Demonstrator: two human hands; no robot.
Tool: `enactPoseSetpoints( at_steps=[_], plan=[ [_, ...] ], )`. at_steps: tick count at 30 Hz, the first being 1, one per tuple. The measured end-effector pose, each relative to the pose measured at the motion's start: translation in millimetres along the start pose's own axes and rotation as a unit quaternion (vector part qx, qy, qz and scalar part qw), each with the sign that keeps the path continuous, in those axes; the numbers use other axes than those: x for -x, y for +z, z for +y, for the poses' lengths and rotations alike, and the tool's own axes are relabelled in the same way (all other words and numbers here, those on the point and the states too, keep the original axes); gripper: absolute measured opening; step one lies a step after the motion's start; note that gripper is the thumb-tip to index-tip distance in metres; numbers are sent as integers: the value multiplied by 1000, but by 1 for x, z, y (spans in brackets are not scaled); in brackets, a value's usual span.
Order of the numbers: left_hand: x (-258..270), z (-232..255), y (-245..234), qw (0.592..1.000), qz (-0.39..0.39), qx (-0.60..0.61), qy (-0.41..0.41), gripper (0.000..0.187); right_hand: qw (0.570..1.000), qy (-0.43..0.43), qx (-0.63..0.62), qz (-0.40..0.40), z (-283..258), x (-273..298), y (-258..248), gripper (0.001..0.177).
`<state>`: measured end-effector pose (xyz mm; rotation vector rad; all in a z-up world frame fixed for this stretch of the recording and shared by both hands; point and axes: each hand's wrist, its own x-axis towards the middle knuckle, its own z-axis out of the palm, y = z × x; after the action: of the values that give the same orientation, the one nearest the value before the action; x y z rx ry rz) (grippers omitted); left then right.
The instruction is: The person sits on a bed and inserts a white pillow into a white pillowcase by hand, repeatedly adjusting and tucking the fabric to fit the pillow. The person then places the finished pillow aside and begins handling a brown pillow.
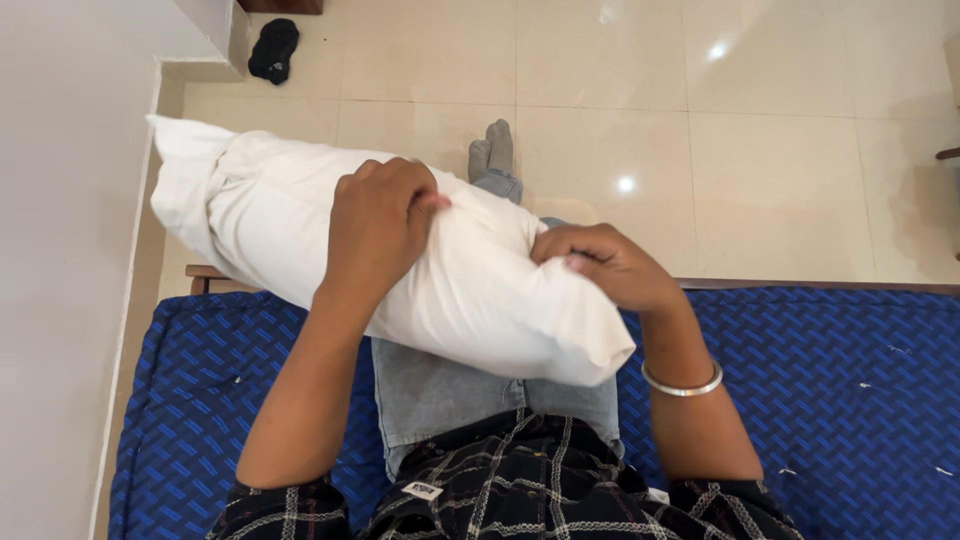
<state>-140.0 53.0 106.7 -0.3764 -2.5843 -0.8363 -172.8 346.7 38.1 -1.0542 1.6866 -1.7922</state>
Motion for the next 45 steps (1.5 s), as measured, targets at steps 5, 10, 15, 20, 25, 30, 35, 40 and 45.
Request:
enactPoseSetpoints(
  at_steps=[5,10,15,20,25,30,35,40,45],
  plan=[
    [-5,18,-9,971,-133,173,97,11,989,25,-131,-69,3,-1,7,28],
    [-3,26,1,927,-298,214,80,24,973,131,-145,121,10,-21,14,22],
    [1,11,14,948,-176,261,42,8,972,-58,-38,226,14,-9,15,24],
    [1,-11,35,971,86,212,-67,16,934,-144,45,325,-9,8,14,29],
    [-5,-6,54,968,184,136,-107,18,900,-160,238,329,-40,16,39,50],
    [-18,14,59,981,122,131,-81,18,849,-104,400,330,-42,14,57,34],
    [-4,-6,36,987,57,147,-37,11,832,-54,438,337,-39,21,43,17],
    [57,-84,-26,983,118,-112,-90,22,857,2,434,279,-56,15,14,18],
    [122,-167,-62,946,146,-264,-117,35,884,41,430,177,-64,-7,-8,51]
  ],
)
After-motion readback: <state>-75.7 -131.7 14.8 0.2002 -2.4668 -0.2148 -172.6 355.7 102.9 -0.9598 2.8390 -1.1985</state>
